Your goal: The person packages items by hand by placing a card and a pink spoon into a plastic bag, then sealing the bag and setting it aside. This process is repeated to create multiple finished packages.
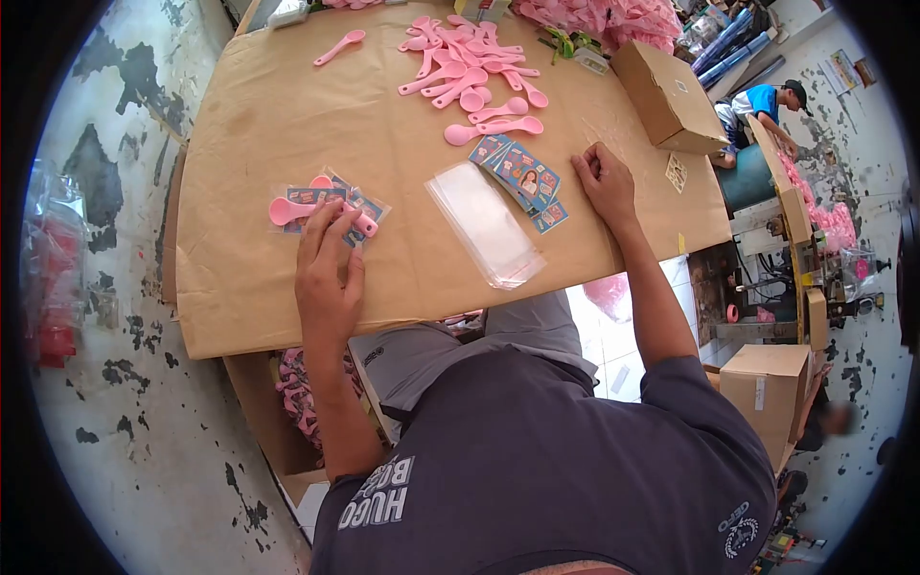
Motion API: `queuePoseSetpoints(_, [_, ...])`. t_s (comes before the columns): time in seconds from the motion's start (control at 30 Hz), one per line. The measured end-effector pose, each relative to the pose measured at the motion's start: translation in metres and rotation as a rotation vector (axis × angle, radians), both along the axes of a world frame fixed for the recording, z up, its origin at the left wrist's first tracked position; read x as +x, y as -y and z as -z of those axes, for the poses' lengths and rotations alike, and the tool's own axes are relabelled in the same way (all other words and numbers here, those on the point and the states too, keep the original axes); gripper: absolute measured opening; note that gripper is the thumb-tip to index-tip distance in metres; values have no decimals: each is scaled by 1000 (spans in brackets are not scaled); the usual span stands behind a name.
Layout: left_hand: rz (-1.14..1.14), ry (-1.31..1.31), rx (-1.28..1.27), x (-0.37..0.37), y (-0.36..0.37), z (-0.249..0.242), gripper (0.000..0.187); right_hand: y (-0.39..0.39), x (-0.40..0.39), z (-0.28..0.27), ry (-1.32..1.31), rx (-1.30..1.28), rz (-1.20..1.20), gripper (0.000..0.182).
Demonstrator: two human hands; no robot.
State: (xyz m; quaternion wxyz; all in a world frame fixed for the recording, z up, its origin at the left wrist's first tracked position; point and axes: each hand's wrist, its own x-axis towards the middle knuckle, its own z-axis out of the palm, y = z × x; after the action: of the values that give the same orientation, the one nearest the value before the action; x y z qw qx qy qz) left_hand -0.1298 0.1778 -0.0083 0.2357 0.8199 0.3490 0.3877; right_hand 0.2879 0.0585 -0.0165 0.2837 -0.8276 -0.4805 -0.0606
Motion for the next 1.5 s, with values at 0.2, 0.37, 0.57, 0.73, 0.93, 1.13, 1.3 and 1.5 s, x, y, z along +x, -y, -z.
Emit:
queuePoseSetpoints(0.2, [0, -20, -24, -1, -1, -3, 40, -2, -1, 1, 15, 14, -7, 29])
queuePoseSetpoints(0.37, [-29, -44, -38, 1, 1, -4, 42, -1, -5, -3, 17, 8, 6, 27])
queuePoseSetpoints(0.57, [-106, -236, 65, 7, 1, 0, 54, 0, -7, -5, -1, 19, -45, 25])
queuePoseSetpoints(0.73, [-155, -402, 33, 15, 1, 2, 70, 0, -8, -6, -36, 0, -70, 21])
queuePoseSetpoints(0.93, [-189, -610, -29, 27, -2, -3, 85, -3, -8, -6, -75, -103, -66, 18])
queuePoseSetpoints(1.13, [-176, -710, -89, 30, -3, -8, 85, -4, 0, -9, -95, -109, -89, 18])
queuePoseSetpoints(1.3, [-181, -684, -89, 29, -3, -9, 85, -4, 3, -9, -118, -118, -104, 18])
queuePoseSetpoints(1.5, [-190, -716, -53, 32, -2, -8, 80, -1, 3, -6, -113, -89, -121, 18])
